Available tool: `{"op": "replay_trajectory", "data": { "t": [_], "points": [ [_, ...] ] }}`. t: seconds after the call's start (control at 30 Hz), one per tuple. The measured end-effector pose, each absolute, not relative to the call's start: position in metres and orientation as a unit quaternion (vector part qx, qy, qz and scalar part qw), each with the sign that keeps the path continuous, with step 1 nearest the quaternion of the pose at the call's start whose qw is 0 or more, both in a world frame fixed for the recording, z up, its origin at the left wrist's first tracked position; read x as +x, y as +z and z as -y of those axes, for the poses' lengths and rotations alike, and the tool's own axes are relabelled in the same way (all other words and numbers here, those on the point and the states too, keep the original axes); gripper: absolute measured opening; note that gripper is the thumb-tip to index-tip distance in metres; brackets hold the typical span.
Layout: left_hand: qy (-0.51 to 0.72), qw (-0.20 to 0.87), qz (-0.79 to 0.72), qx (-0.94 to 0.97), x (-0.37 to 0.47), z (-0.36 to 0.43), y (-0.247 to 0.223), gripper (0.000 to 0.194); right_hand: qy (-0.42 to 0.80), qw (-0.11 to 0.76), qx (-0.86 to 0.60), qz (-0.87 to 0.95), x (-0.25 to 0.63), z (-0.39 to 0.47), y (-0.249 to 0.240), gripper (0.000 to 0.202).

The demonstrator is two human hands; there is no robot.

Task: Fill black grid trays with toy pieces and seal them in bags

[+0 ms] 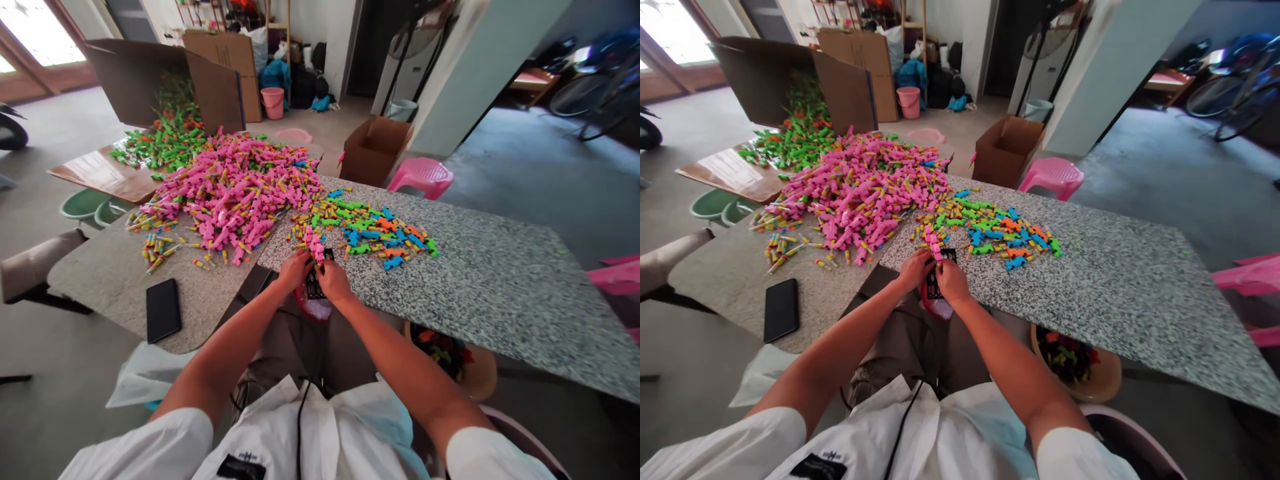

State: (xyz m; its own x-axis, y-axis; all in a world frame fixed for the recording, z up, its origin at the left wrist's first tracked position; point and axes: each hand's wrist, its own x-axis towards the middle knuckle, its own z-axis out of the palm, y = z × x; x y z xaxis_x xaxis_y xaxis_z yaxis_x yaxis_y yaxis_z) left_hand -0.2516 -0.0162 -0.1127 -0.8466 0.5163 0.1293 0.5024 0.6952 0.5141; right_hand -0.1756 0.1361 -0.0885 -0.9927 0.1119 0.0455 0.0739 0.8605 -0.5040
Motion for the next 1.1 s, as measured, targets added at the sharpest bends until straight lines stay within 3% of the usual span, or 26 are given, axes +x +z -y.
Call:
{"op": "replay_trajectory", "data": {
  "t": [0.13,0.2,0.33,0.4,0.5,0.73,0.83,0.97,1.1],
  "points": [
    [0.248,0.017,-0.933,0.261,-0.249,0.025,-0.106,0.026,0.388,-0.072,-0.018,0.919,-0.191,-0.161,-0.077,0.019],
    [0.241,0.020,-0.937,0.253,-0.247,0.036,-0.105,0.026,0.422,-0.084,-0.039,0.902,-0.209,-0.186,-0.068,0.023],
    [0.245,0.015,-0.939,0.241,-0.248,0.060,-0.106,0.025,0.275,0.072,-0.189,0.940,-0.254,-0.243,-0.054,0.030],
    [0.253,0.018,-0.937,0.241,-0.250,0.066,-0.106,0.023,0.208,0.089,-0.242,0.944,-0.274,-0.264,-0.052,0.034],
    [0.261,0.033,-0.932,0.251,-0.251,0.068,-0.103,0.020,0.168,0.064,-0.210,0.961,-0.302,-0.272,-0.054,0.037],
    [0.269,0.012,-0.929,0.254,-0.244,0.069,-0.106,0.018,0.181,0.024,0.015,0.983,-0.394,-0.180,-0.050,0.031],
    [0.286,0.016,-0.922,0.262,-0.243,0.073,-0.108,0.019,0.182,0.052,0.042,0.981,-0.436,-0.130,-0.050,0.035],
    [0.272,0.049,-0.925,0.261,-0.248,0.077,-0.106,0.013,0.176,0.068,0.071,0.979,-0.475,-0.090,-0.058,0.057],
    [0.239,0.048,-0.944,0.223,-0.257,0.088,-0.100,0.015,0.135,0.056,0.078,0.986,-0.482,-0.087,-0.066,0.048]
  ]
}}
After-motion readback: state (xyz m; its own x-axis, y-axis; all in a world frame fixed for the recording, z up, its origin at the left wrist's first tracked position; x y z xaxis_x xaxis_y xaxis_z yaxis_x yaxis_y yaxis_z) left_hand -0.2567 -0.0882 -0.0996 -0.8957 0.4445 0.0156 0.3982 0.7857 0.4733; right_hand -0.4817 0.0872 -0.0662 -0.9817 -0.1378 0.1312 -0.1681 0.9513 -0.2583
